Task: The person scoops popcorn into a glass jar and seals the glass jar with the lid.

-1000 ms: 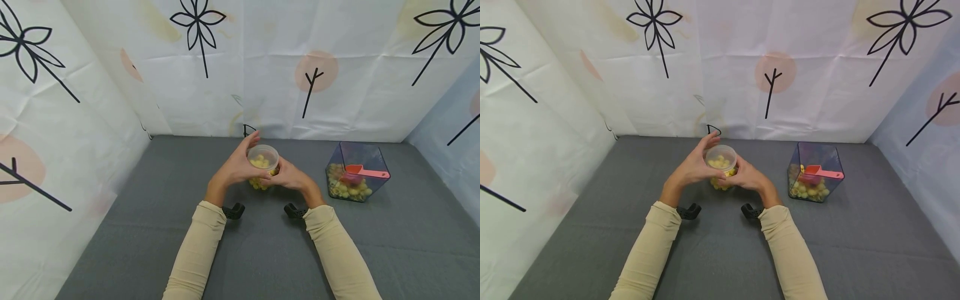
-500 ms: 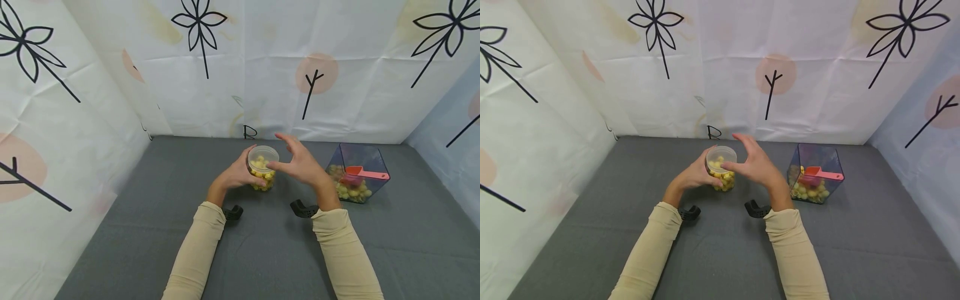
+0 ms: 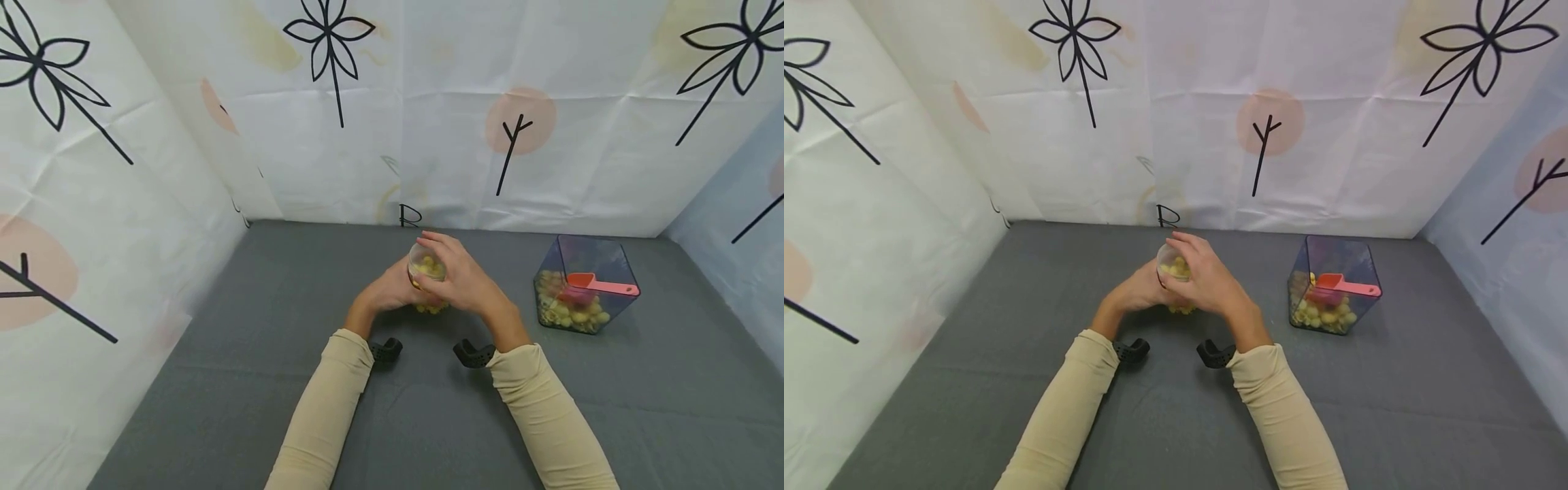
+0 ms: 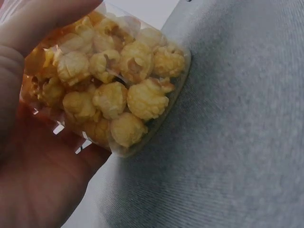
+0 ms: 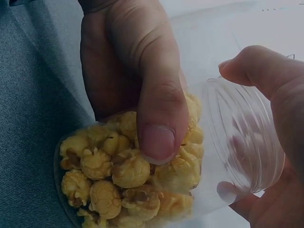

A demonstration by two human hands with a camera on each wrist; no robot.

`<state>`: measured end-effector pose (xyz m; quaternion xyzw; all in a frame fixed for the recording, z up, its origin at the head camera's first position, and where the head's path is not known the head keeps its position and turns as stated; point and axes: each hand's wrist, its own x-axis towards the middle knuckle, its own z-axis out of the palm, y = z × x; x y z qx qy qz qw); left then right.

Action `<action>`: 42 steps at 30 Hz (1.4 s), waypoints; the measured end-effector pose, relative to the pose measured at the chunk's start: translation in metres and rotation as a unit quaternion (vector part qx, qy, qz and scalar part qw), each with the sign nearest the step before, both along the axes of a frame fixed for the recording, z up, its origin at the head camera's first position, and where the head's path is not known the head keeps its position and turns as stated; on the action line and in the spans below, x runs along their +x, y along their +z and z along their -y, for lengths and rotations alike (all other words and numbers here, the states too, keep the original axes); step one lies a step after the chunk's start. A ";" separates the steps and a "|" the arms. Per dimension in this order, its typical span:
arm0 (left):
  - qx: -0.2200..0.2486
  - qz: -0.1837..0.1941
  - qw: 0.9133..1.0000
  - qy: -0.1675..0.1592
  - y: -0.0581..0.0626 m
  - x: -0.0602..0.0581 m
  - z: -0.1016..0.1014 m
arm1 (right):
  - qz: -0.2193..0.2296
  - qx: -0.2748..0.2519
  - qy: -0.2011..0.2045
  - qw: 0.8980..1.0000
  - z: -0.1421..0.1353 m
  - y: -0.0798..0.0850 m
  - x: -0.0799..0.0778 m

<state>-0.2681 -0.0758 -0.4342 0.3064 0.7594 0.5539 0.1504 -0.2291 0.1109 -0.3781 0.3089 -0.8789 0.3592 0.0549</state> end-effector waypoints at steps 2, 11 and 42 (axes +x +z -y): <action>0.006 -0.006 1.000 -0.007 0.000 -0.001 0.000 | -0.006 -0.001 -0.002 1.000 0.000 0.000 -0.001; 0.007 0.010 1.000 -0.013 0.001 0.001 0.003 | -0.032 -0.002 0.015 0.999 0.001 -0.001 -0.001; -0.009 0.025 1.000 0.001 -0.002 0.003 0.005 | 0.062 0.032 -0.115 0.991 0.006 0.008 0.012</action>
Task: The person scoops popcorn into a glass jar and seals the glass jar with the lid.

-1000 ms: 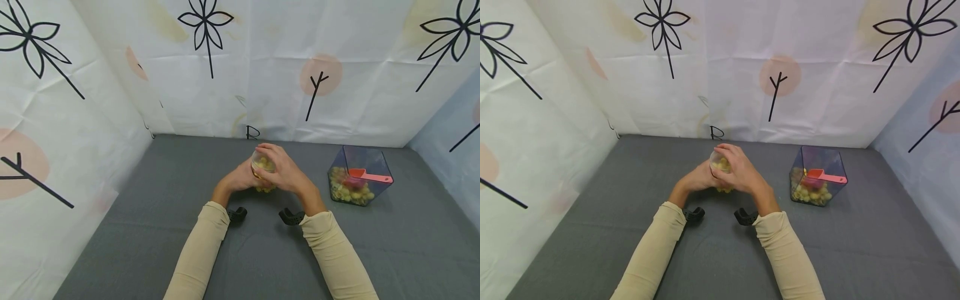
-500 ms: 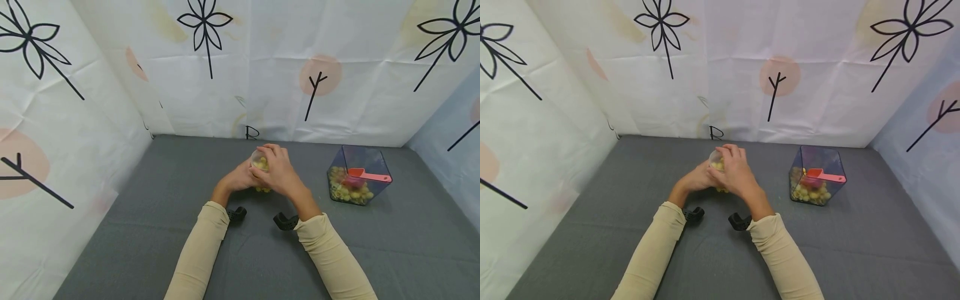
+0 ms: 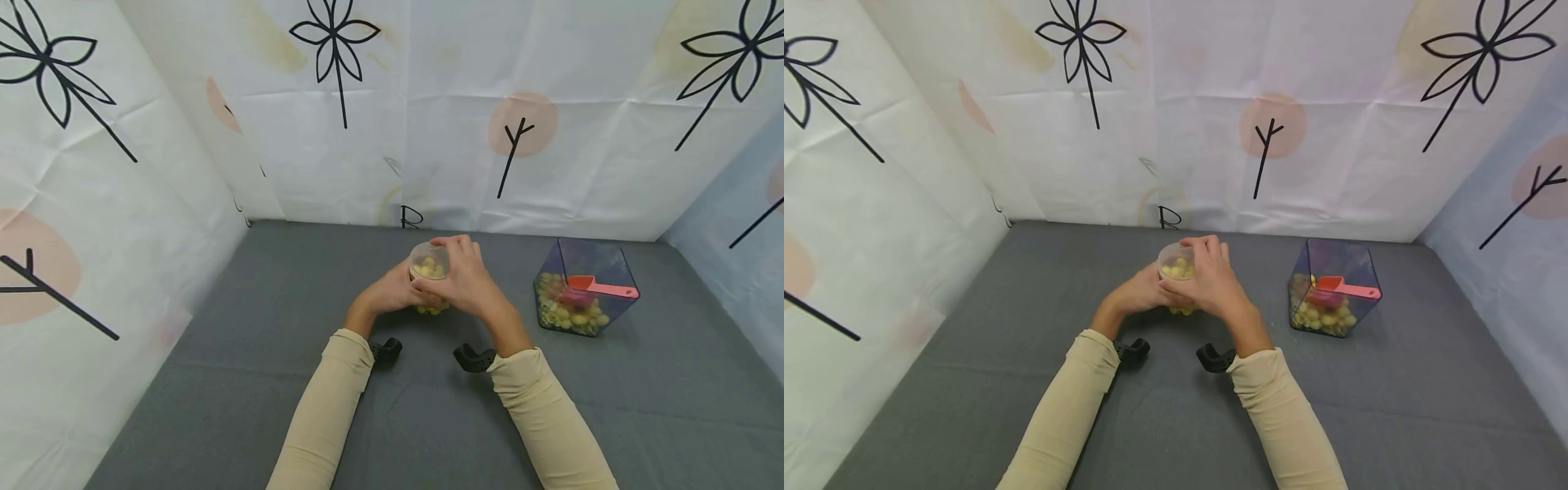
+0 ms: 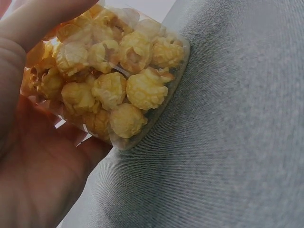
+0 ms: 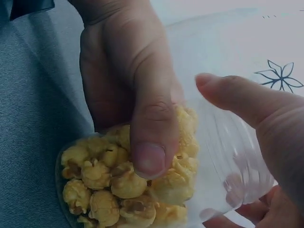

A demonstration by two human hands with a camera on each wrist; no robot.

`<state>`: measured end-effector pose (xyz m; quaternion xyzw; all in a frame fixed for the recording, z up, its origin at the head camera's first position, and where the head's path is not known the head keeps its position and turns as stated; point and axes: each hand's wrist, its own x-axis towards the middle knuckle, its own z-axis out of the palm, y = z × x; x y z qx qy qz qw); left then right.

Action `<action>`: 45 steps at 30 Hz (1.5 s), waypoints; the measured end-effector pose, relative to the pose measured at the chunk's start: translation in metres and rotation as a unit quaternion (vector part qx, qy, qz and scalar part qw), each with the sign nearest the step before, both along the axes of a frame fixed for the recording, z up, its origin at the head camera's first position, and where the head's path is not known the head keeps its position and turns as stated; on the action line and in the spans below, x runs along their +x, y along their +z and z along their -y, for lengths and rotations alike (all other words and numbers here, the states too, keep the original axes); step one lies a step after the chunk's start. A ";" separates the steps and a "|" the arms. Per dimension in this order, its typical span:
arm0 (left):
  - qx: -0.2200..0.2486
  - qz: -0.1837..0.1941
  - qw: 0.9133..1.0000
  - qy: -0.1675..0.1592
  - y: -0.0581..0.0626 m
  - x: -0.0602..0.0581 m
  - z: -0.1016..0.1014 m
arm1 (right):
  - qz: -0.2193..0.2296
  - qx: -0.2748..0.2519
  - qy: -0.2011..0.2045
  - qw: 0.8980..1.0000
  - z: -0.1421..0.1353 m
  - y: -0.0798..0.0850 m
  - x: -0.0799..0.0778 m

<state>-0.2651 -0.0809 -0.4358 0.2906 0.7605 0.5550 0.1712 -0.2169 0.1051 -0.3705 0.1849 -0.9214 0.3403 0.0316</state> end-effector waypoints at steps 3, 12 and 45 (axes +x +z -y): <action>0.008 0.002 1.000 -0.005 -0.001 -0.001 0.001 | 0.009 -0.017 -0.005 1.000 0.001 -0.002 -0.002; 0.033 0.015 0.999 -0.031 -0.002 -0.003 -0.002 | 0.038 -0.103 0.109 0.988 -0.018 -0.005 -0.011; 0.021 0.007 1.000 -0.020 -0.002 -0.005 -0.001 | 0.017 -0.100 0.070 0.992 -0.014 -0.007 -0.011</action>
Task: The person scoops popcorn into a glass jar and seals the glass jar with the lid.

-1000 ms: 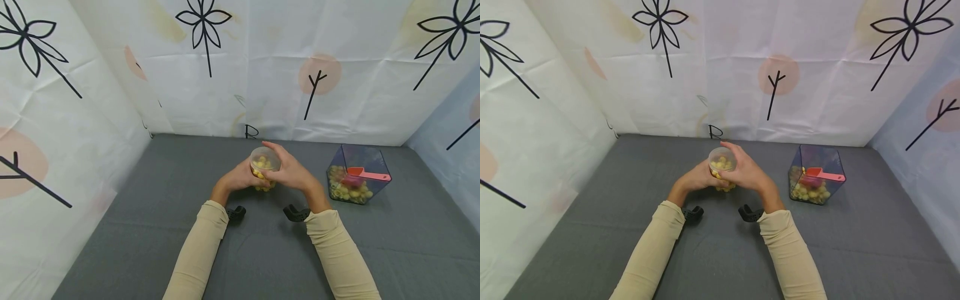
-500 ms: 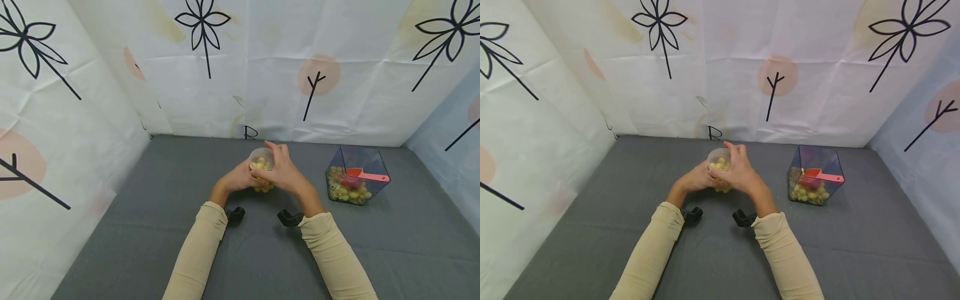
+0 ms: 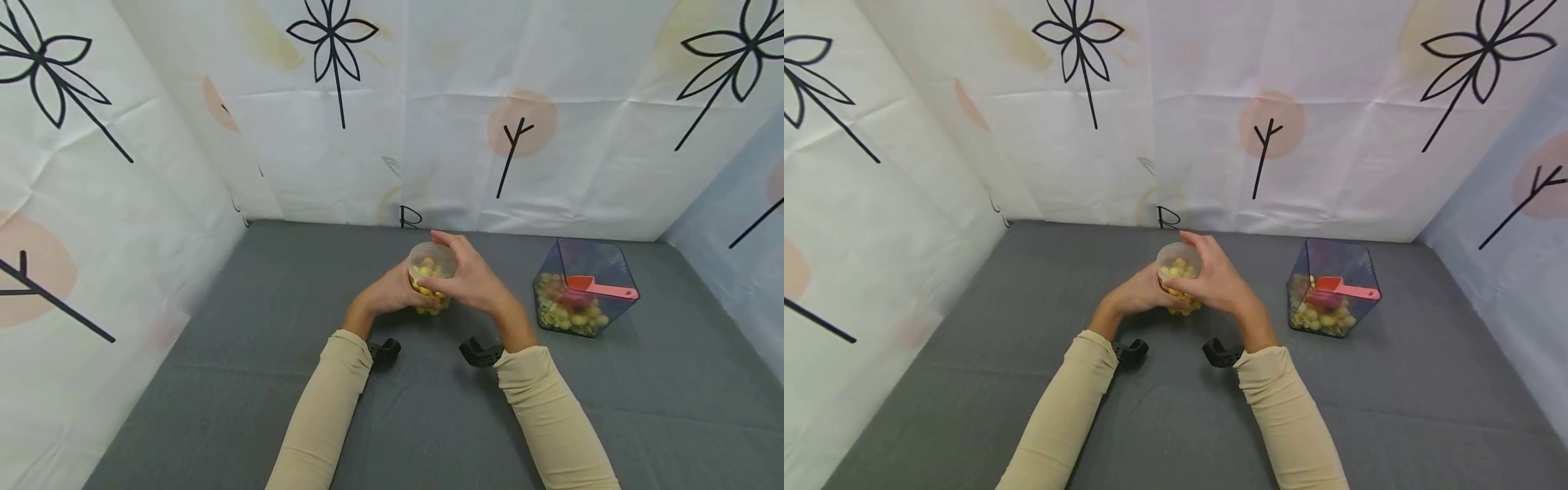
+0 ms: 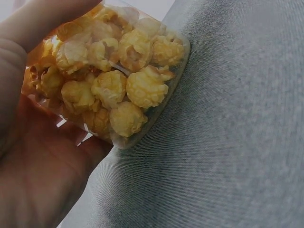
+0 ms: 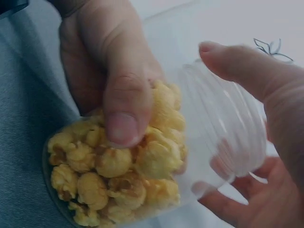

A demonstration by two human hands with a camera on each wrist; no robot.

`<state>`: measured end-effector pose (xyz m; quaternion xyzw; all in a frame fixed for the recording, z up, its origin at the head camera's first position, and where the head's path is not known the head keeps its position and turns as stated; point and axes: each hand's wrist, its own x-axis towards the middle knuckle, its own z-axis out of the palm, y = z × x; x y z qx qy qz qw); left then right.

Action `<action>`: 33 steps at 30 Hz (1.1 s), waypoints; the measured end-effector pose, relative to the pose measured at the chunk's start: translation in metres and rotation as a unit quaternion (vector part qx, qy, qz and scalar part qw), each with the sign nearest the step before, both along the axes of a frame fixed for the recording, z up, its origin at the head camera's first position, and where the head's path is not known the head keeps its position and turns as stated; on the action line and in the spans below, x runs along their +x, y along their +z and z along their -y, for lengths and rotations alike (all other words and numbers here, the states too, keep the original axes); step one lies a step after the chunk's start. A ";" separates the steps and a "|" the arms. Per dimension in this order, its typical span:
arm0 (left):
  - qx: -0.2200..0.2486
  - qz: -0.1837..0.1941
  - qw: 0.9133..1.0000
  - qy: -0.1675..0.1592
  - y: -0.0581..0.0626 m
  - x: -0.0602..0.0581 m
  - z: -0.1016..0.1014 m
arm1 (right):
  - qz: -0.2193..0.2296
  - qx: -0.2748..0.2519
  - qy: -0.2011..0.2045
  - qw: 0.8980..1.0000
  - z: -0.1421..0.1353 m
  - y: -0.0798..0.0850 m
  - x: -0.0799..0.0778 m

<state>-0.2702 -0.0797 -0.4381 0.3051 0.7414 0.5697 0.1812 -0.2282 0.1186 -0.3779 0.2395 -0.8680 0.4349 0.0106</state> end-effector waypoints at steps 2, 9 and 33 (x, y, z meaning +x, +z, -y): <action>-0.009 -0.001 1.000 0.010 0.001 0.001 0.000 | -0.006 0.016 -0.036 0.999 0.006 0.000 0.001; -0.014 -0.009 1.000 0.014 0.002 0.002 0.001 | -0.017 0.045 -0.091 0.995 0.020 -0.002 0.004; -0.004 -0.028 1.000 -0.008 0.002 0.000 -0.003 | -0.068 0.047 -0.169 0.982 0.030 -0.010 0.009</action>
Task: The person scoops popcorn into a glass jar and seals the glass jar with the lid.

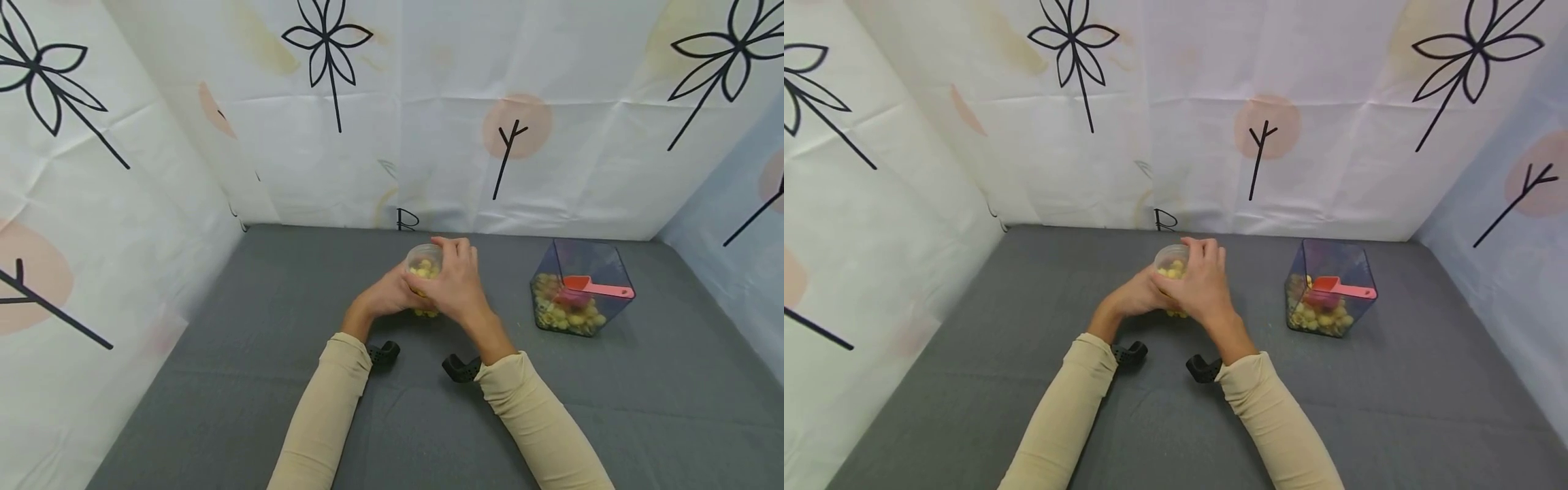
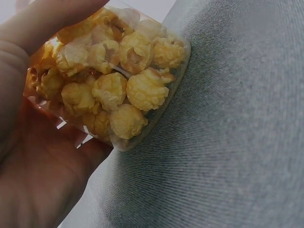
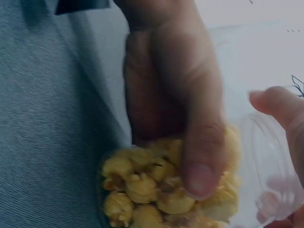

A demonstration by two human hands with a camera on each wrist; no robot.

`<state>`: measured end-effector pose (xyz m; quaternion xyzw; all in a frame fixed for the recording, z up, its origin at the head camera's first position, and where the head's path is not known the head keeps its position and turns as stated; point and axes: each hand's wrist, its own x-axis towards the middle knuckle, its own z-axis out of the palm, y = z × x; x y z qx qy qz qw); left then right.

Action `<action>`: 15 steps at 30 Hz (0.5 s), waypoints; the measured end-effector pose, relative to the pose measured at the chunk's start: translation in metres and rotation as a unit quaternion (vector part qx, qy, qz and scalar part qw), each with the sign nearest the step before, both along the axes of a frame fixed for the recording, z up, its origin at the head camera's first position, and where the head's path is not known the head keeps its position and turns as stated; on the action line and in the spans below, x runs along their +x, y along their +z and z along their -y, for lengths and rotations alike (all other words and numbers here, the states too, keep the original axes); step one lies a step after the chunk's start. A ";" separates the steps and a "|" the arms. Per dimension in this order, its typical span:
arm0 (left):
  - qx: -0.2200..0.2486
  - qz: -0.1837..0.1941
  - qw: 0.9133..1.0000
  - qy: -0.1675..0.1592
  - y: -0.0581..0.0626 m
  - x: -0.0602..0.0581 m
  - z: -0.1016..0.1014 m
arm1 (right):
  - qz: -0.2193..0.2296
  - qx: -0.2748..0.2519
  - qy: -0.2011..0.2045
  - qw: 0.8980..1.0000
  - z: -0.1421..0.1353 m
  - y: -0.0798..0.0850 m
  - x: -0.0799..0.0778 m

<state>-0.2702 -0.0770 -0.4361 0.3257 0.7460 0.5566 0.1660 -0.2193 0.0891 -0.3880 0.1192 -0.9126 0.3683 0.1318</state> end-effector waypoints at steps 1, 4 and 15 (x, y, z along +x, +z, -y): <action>0.001 0.000 1.000 0.000 0.000 0.000 0.001 | 0.000 0.000 0.000 1.000 0.001 -0.001 0.000; -0.002 -0.001 1.000 0.003 0.000 0.000 0.001 | 0.008 -0.009 0.038 0.999 -0.003 0.000 -0.001; -0.012 0.009 1.000 0.013 -0.001 0.001 0.002 | 0.062 -0.013 0.178 0.982 -0.031 0.012 -0.006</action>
